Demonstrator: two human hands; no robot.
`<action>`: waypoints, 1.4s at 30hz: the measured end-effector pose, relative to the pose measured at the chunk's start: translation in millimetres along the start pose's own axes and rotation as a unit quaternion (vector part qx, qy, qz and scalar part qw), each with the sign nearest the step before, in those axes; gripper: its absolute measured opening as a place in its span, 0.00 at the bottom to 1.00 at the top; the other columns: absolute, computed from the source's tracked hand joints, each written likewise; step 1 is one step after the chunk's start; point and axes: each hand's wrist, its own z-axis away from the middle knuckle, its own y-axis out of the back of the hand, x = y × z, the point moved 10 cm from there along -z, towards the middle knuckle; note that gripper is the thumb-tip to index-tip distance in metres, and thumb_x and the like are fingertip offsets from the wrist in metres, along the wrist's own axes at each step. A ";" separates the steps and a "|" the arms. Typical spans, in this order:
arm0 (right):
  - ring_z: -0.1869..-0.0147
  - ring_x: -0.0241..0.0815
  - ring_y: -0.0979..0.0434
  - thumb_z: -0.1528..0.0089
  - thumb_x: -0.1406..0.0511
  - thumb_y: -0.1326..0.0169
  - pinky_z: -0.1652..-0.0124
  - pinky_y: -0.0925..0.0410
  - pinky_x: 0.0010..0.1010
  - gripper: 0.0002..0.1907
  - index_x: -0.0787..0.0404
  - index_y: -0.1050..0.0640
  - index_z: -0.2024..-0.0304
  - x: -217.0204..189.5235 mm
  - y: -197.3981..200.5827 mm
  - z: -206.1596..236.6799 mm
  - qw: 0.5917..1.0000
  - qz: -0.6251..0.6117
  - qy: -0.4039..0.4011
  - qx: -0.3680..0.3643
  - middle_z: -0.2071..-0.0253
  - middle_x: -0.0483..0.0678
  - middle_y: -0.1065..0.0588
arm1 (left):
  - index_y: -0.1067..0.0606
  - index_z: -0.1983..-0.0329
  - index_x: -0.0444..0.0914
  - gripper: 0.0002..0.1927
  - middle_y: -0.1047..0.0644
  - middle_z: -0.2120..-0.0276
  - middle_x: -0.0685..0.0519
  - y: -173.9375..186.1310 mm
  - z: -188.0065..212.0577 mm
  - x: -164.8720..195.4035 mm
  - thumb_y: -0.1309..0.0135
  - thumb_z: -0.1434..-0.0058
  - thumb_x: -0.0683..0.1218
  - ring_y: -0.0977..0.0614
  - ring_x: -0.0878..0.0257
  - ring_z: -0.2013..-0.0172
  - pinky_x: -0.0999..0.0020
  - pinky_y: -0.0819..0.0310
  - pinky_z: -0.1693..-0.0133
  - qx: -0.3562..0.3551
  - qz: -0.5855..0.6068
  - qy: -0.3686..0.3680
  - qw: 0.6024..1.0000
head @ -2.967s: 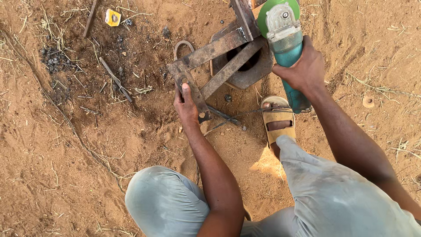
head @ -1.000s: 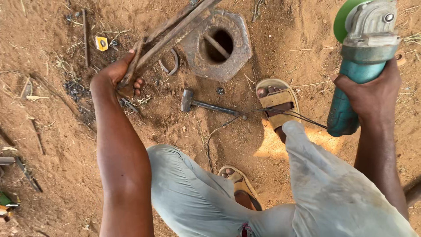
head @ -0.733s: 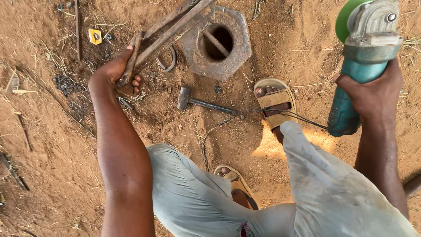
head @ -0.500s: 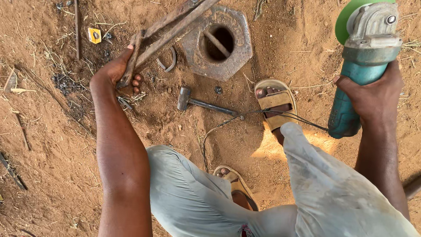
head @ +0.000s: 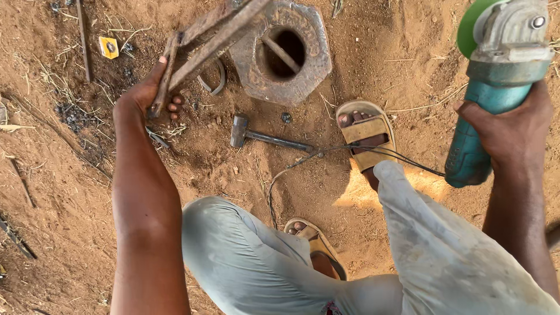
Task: The person crouches on the dirt ground of an open-air metal workshop and uses an angle grinder to grind metal brackets and plates laid on the ground, repositioning the workpieces between passes and producing sparks as the disc contacts the metal. Earlier they handle a hammer near the workpieces before resuming grinding.
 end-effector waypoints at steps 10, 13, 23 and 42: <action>0.44 0.44 0.20 0.41 0.72 0.30 0.49 0.24 0.36 0.35 0.70 0.33 0.35 12.9 3.1 -0.7 0.999 -0.025 -0.017 -0.026 0.45 0.53 0.26 | 0.28 0.46 0.37 0.37 0.22 0.71 0.52 -0.3 -8.5 30.8 0.66 0.30 0.73 0.22 0.64 0.74 0.65 0.22 0.72 0.005 -0.042 -0.021 0.999; 0.41 0.45 0.21 0.43 0.72 0.29 0.47 0.24 0.37 0.39 0.69 0.34 0.33 9.6 6.2 -3.7 0.999 -0.031 -0.008 -0.015 0.42 0.54 0.26 | 0.29 0.41 0.46 0.33 0.23 0.71 0.52 -9.7 -7.7 30.0 0.65 0.32 0.72 0.23 0.64 0.75 0.64 0.22 0.71 -0.005 -0.004 -0.036 0.999; 0.47 0.44 0.20 0.44 0.67 0.28 0.50 0.25 0.37 0.32 0.70 0.28 0.41 -6.3 2.4 -15.0 0.999 0.047 -0.022 -0.016 0.48 0.54 0.22 | 0.26 0.39 0.39 0.35 0.18 0.65 0.48 5.4 -2.9 33.4 0.65 0.27 0.70 0.15 0.60 0.69 0.59 0.17 0.67 0.108 -0.076 -0.057 0.990; 0.48 0.42 0.19 0.44 0.67 0.31 0.48 0.25 0.36 0.33 0.71 0.29 0.40 -32.3 -35.4 -41.0 0.996 0.015 0.020 -0.084 0.49 0.53 0.22 | 0.52 0.21 0.37 0.47 0.20 0.48 0.43 -2.8 14.4 25.2 0.43 0.42 0.40 0.19 0.54 0.68 0.53 0.18 0.61 0.178 -0.117 -0.159 0.964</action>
